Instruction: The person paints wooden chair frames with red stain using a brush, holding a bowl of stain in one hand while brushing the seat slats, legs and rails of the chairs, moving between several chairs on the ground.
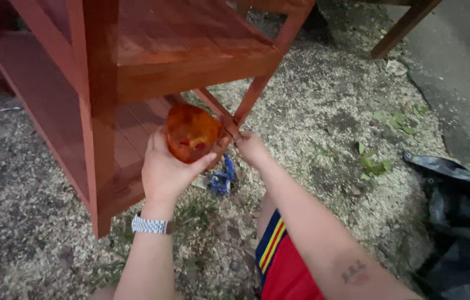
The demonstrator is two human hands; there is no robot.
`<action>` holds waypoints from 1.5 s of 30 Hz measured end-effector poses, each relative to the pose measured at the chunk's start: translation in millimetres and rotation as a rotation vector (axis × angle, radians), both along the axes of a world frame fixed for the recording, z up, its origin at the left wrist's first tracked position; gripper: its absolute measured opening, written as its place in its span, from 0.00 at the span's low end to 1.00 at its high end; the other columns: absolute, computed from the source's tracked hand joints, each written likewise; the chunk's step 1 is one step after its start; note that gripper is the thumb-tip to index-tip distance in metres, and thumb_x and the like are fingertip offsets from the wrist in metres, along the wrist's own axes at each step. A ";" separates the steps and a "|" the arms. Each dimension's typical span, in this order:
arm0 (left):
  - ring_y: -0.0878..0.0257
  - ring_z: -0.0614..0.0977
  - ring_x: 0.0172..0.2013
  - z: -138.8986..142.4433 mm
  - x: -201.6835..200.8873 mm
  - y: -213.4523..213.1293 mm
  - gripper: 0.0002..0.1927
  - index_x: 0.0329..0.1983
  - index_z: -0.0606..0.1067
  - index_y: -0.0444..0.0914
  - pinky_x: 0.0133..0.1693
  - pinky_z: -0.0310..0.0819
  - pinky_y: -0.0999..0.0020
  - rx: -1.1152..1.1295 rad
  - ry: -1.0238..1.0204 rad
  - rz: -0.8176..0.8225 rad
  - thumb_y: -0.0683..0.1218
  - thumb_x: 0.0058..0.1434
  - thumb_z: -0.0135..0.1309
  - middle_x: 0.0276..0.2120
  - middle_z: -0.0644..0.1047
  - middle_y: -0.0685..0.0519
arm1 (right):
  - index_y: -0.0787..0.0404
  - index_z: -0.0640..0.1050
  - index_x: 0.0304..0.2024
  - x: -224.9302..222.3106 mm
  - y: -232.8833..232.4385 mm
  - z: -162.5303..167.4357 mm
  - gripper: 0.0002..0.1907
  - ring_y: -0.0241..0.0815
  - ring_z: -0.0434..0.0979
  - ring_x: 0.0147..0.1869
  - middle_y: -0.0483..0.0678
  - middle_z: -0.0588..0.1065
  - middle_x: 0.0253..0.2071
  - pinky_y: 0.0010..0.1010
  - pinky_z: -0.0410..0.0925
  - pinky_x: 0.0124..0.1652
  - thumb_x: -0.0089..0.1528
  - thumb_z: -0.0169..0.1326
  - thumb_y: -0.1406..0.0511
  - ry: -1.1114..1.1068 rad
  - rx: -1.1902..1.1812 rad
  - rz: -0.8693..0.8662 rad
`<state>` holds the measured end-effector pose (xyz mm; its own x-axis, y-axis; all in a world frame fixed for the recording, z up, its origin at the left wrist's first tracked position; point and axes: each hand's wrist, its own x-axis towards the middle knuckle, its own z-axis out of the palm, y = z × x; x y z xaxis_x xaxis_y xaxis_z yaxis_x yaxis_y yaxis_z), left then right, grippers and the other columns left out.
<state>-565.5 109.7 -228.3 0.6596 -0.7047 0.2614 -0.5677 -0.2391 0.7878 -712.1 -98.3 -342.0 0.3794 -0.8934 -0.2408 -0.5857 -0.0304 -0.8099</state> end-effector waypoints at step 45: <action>0.44 0.79 0.52 -9.6 -13.6 -0.5 0.49 0.59 0.70 0.35 0.50 0.76 0.52 0.026 -0.103 -0.007 0.62 0.38 0.76 0.53 0.76 0.42 | 0.50 0.76 0.36 -23.8 7.3 -25.6 0.07 0.35 0.56 0.15 0.40 0.63 0.18 0.31 0.49 0.14 0.66 0.47 0.60 -0.546 0.523 -0.307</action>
<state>-579.1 109.2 -238.0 0.6248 -0.7168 0.3095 -0.6474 -0.2541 0.7185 -735.9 -91.1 -367.6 0.3203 -0.8000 -0.5074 -0.0254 0.5281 -0.8488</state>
